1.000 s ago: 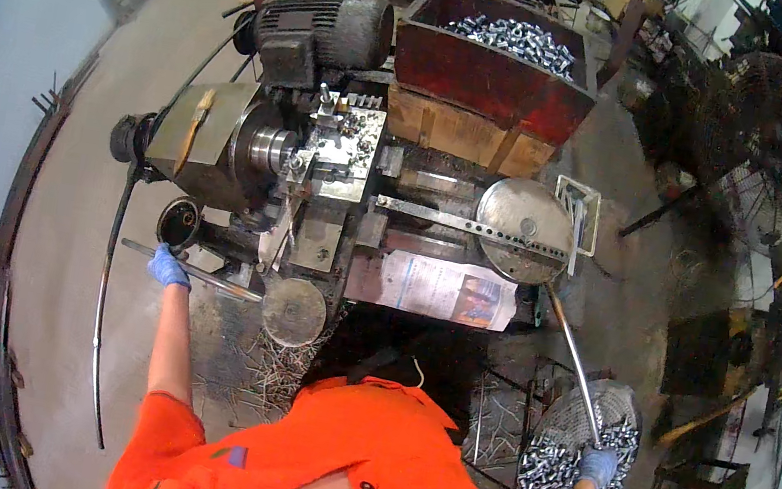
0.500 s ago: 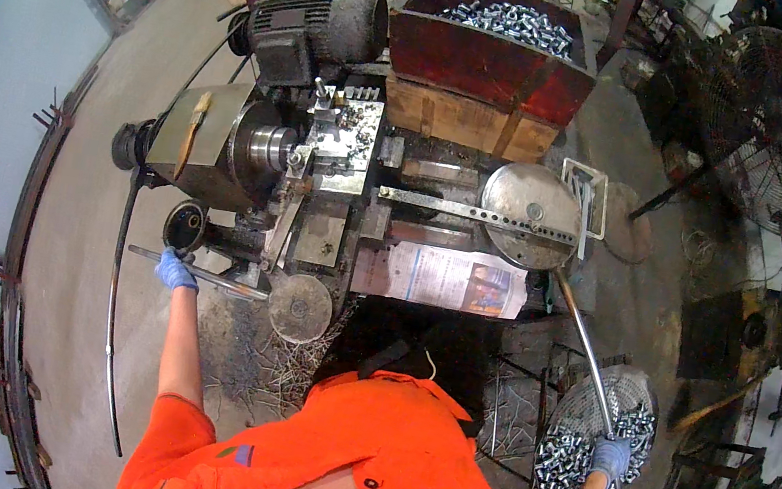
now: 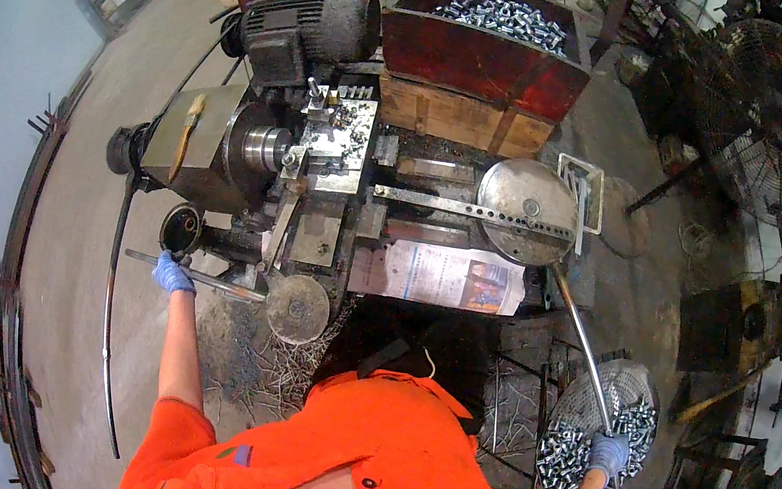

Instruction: The person machines metal parts using a lathe, picking up a piece from a bin, securing it in the chuck, and operating the machine controls while wearing gloves.

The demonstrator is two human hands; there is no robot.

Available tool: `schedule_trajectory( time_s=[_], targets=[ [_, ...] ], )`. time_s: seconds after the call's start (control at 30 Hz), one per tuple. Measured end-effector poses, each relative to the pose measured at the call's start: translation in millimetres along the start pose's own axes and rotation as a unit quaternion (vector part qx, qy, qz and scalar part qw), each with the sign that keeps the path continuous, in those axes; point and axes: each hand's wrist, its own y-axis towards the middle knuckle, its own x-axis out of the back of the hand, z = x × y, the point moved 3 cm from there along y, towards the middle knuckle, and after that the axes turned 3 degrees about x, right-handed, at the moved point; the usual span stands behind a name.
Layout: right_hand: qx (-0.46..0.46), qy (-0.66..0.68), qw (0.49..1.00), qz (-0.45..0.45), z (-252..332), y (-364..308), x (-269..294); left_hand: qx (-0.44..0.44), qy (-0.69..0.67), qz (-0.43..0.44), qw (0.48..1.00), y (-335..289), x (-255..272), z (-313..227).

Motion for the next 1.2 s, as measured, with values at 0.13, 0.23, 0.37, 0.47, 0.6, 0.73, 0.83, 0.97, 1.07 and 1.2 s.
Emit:
schedule_trajectory(
  time_s=[0.13,0.23,0.37,0.47,0.6,0.73,0.83,0.97,1.07,1.2],
  targets=[
    [0.013,0.011,1.0,-0.018,-4.3,-0.1,-6.8,-0.007,-0.018,0.01,1.0,-7.6,-2.1,-4.3],
    [0.01,0.003,1.0,-0.011,2.1,-6.2,2.1,-0.001,-0.026,0.021,0.999,-9.8,-2.0,-5.0],
    [0.013,0.004,1.0,0.018,5.3,-5.9,7.1,-0.006,-0.025,0.015,1.0,-4.3,-1.8,-0.2],
    [0.055,0.065,0.995,-0.051,11.7,-11.5,7.0,-0.015,-0.023,0.022,0.999,-0.9,-0.3,1.3],
    [0.168,0.046,0.969,-0.174,96.4,-20.9,11.8,-0.013,-0.015,0.029,0.999,-2.3,0.2,0.4],
    [0.22,-0.004,0.97,-0.105,196.0,-13.8,50.5,-0.003,0.007,0.026,1.0,-6.8,-0.3,-4.5],
    [0.254,-0.083,0.96,-0.08,217.2,11.1,67.3,0.004,-0.027,0.02,0.999,7.5,9.6,4.3],
    [0.277,-0.139,0.947,-0.08,239.3,75.7,87.5,0.026,-0.001,0.035,0.999,6.0,9.4,8.3],
    [0.257,-0.169,0.944,-0.119,276.2,132.6,91.6,0.043,-0.01,0.025,0.999,-7.1,1.2,9.2],
    [0.248,-0.173,0.946,-0.118,355.8,146.1,128.1,0.048,0.035,0.071,0.996,3.9,10.9,26.4]
  ],
)
